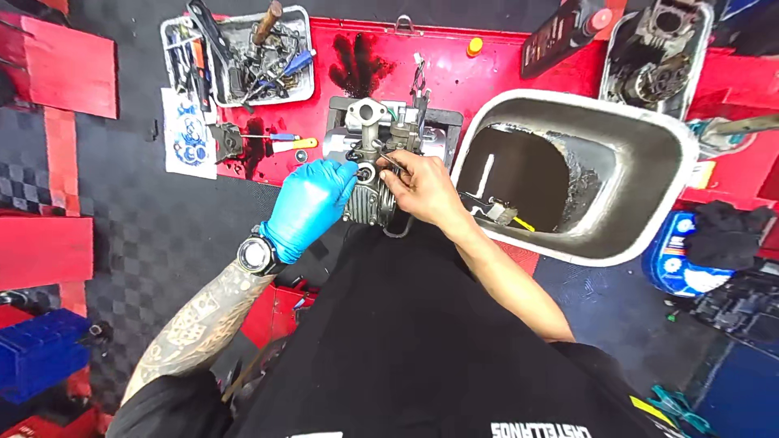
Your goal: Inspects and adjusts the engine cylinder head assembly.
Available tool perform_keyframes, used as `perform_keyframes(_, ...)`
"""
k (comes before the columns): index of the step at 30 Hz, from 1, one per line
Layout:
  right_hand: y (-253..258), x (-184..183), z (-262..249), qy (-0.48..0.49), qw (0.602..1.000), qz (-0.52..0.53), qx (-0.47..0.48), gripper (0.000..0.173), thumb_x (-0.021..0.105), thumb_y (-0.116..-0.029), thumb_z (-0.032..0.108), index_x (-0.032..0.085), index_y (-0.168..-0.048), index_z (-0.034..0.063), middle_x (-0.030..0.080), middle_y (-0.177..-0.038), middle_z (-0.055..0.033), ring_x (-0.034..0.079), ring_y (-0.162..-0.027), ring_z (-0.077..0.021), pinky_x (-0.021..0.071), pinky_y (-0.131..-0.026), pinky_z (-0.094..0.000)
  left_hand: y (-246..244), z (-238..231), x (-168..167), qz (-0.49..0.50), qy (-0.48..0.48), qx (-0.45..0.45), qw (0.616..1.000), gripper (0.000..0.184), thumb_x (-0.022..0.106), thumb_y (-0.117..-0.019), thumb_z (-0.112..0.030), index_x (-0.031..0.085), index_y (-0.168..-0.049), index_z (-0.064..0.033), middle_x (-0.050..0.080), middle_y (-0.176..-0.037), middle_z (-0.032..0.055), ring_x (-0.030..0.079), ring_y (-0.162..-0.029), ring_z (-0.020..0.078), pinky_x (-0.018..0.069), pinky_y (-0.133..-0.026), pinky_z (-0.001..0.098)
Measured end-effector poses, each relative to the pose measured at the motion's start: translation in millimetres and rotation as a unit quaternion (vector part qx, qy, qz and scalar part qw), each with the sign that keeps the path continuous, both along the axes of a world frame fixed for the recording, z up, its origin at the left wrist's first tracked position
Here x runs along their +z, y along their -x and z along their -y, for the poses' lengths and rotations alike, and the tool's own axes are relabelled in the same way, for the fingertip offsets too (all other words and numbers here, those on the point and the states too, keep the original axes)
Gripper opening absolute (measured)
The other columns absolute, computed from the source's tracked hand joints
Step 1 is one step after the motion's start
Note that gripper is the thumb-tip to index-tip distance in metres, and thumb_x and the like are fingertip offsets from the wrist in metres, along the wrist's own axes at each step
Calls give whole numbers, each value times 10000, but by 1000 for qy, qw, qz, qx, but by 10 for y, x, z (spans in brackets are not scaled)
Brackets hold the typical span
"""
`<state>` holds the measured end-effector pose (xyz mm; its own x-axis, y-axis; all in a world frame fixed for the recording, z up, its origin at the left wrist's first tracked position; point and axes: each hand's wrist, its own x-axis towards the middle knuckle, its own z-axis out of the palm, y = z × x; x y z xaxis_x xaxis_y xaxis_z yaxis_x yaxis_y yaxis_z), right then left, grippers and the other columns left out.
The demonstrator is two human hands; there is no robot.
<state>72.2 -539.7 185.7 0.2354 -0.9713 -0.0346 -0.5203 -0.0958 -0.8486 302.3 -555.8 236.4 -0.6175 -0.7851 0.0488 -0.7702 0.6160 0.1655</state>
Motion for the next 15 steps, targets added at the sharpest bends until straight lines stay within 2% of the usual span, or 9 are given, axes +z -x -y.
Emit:
perform_keyframes(3,18,64,66,37,998,-8,44,154,658,-977,218,741,-1082,143,633,-697,-8,552,-534,-150,483,-507,-392,-26,-69,-15,-46,-5,54,998,280,543,-1055,-195,725,-1214,-54,707,-963,175,696,-919,339,564,-810,469)
perform_keyframes(6,-17,51,275,100,988,-45,104,157,634,-978,219,753,-1025,128,706,-817,-27,655,-697,-186,538,-646,-445,-62,-148,-86,-137,0,144,980,256,581,-1046,-192,736,-1201,-61,709,-983,151,693,-924,278,569,-839,419)
perform_keyframes(9,-51,109,452,153,967,-98,181,178,601,-981,219,741,-993,109,716,-858,-63,687,-743,-239,533,-648,-484,-61,-222,-231,-210,14,227,951,232,607,-1034,-172,744,-1195,-75,734,-1028,121,705,-969,215,574,-884,364)
perform_keyframes(12,-93,199,555,159,945,-146,245,183,595,-970,214,744,-1012,117,720,-854,-70,698,-751,-261,529,-640,-507,-66,-299,-341,-260,21,280,924,215,607,-1033,-154,747,-1173,-72,732,-1024,115,703,-934,176,575,-859,314)
perform_keyframes(15,-139,254,642,167,925,-175,294,191,590,-976,203,749,-1041,120,733,-877,-79,712,-780,-278,539,-658,-530,-90,-398,-453,-302,15,319,898,218,606,-1035,-154,744,-1169,-51,732,-1032,127,708,-937,185,580,-870,322)
